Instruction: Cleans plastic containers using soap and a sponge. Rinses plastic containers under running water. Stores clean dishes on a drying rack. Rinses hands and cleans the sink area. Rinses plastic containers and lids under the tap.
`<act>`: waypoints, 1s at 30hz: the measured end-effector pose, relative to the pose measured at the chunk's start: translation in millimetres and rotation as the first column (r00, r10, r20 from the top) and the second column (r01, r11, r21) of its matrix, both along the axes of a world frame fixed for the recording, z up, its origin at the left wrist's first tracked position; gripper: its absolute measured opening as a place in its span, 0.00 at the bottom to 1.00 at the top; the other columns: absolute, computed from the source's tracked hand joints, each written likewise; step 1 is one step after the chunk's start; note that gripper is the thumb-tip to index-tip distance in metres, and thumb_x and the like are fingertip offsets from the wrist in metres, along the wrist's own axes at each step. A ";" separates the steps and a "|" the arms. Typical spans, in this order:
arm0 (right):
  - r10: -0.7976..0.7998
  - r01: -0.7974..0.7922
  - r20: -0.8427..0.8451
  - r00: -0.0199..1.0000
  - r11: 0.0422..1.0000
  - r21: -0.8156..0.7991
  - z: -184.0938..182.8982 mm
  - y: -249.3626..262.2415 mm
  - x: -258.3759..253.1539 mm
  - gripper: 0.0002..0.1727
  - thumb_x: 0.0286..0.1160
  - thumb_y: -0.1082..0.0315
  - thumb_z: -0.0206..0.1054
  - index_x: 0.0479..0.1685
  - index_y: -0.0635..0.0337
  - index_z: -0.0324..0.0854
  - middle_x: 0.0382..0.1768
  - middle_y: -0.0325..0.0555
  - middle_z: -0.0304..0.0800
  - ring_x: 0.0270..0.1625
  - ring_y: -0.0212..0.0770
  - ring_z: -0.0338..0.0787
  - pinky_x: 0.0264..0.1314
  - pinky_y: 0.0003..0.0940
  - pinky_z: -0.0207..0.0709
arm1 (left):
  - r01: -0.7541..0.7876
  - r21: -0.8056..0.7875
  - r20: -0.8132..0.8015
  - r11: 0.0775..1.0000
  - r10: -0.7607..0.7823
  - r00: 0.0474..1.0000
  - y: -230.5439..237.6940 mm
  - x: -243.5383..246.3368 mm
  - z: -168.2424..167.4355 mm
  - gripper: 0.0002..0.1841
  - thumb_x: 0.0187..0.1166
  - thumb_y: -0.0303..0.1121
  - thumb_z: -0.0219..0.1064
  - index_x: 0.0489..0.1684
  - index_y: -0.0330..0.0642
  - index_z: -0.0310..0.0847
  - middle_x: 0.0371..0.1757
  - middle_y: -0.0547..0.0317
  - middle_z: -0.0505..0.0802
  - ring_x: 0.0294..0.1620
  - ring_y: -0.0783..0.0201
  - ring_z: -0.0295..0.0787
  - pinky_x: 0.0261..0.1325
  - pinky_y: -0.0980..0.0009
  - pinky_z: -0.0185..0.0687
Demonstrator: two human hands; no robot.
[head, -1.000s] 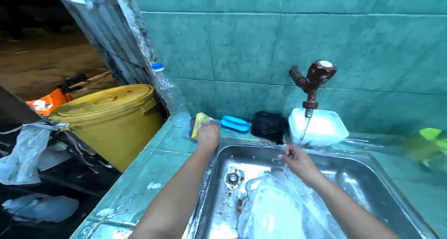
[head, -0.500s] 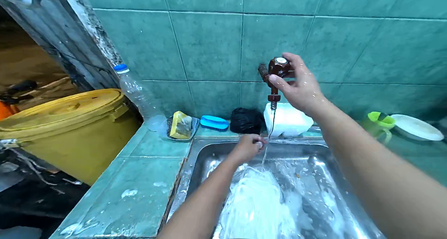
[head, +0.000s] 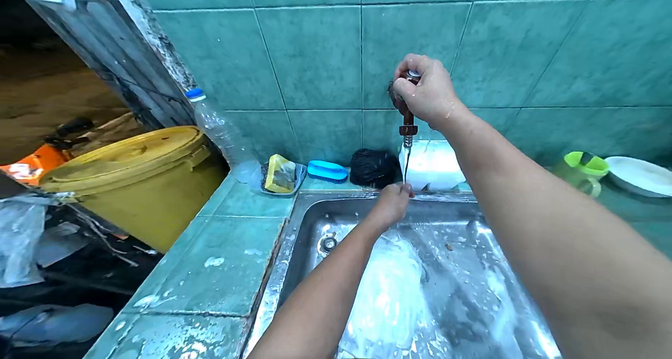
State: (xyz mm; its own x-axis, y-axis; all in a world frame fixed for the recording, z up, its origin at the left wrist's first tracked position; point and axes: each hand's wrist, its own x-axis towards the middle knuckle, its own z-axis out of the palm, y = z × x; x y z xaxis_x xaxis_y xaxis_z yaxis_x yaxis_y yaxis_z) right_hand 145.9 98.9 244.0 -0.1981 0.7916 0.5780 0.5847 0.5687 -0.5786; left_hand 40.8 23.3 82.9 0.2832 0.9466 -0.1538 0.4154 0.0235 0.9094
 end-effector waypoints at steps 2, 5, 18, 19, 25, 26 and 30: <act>0.019 -0.019 0.020 1.000 1.000 0.003 0.2 0.2 0.7 0.08 0.75 0.71 0.63 0.44 0.62 0.85 0.46 0.52 0.82 0.49 0.44 0.84 0.52 0.45 0.78 | -0.019 -0.011 0.015 1.000 0.020 1.000 -0.5 0.7 1.5 0.19 0.97 0.38 0.44 0.60 0.39 0.80 0.30 0.56 0.74 0.23 0.63 0.65 0.28 0.67 0.64; 0.036 -0.036 0.022 0.999 0.999 0.001 1.6 -0.6 1.8 0.07 0.75 0.71 0.62 0.43 0.62 0.85 0.47 0.51 0.83 0.50 0.43 0.84 0.53 0.44 0.78 | -0.041 -0.028 0.080 0.999 0.043 0.996 2.6 2.3 1.6 0.19 0.97 0.41 0.45 0.55 0.38 0.80 0.28 0.58 0.73 0.21 0.66 0.65 0.27 0.69 0.65; 0.091 -0.089 0.072 0.993 0.995 -0.040 8.4 1.4 6.2 0.07 0.79 0.72 0.62 0.44 0.63 0.85 0.49 0.53 0.82 0.54 0.45 0.83 0.56 0.45 0.76 | 0.574 -0.315 -0.764 0.756 -0.561 0.319 -33.4 -31.8 -88.0 0.41 0.55 0.42 0.90 0.73 0.42 0.75 0.72 0.34 0.79 0.73 0.32 0.76 0.68 0.32 0.73; 0.095 -0.092 0.077 0.992 0.995 -0.044 8.8 1.5 6.6 0.07 0.79 0.73 0.62 0.44 0.64 0.85 0.50 0.53 0.82 0.54 0.45 0.83 0.57 0.45 0.76 | 0.582 -0.321 -0.748 0.747 -0.577 0.328 -29.8 -34.0 -88.2 0.37 0.60 0.43 0.88 0.69 0.39 0.78 0.70 0.34 0.82 0.72 0.34 0.78 0.68 0.33 0.74; 0.106 -0.111 -0.121 0.987 0.993 -0.033 -8.3 -7.2 10.9 0.26 0.82 0.63 0.67 0.77 0.60 0.72 0.67 0.64 0.78 0.62 0.53 0.85 0.62 0.50 0.81 | 0.606 -0.321 -0.674 0.728 -0.625 0.393 -12.8 -39.4 -87.6 0.18 0.82 0.39 0.70 0.56 0.30 0.86 0.58 0.34 0.89 0.65 0.38 0.83 0.70 0.37 0.72; 0.090 -0.098 -0.196 0.977 0.995 -0.032 -23.1 -13.9 13.7 0.37 0.81 0.57 0.68 0.89 0.55 0.60 0.76 0.66 0.72 0.69 0.55 0.83 0.67 0.51 0.81 | 0.602 -0.314 -0.677 0.734 -0.618 0.400 -13.6 -39.8 -83.9 0.17 0.82 0.38 0.70 0.55 0.30 0.86 0.57 0.34 0.89 0.64 0.38 0.84 0.69 0.37 0.72; -0.040 0.022 -0.077 0.996 0.975 -0.223 -132.0 -70.1 29.0 0.29 0.86 0.59 0.64 0.79 0.69 0.67 0.70 0.68 0.78 0.68 0.59 0.85 0.69 0.54 0.80 | 0.336 -0.351 -0.765 0.874 -0.474 0.435 -29.7 -49.7 -61.7 0.29 0.76 0.46 0.75 0.67 0.29 0.80 0.69 0.30 0.84 0.75 0.34 0.78 0.74 0.33 0.71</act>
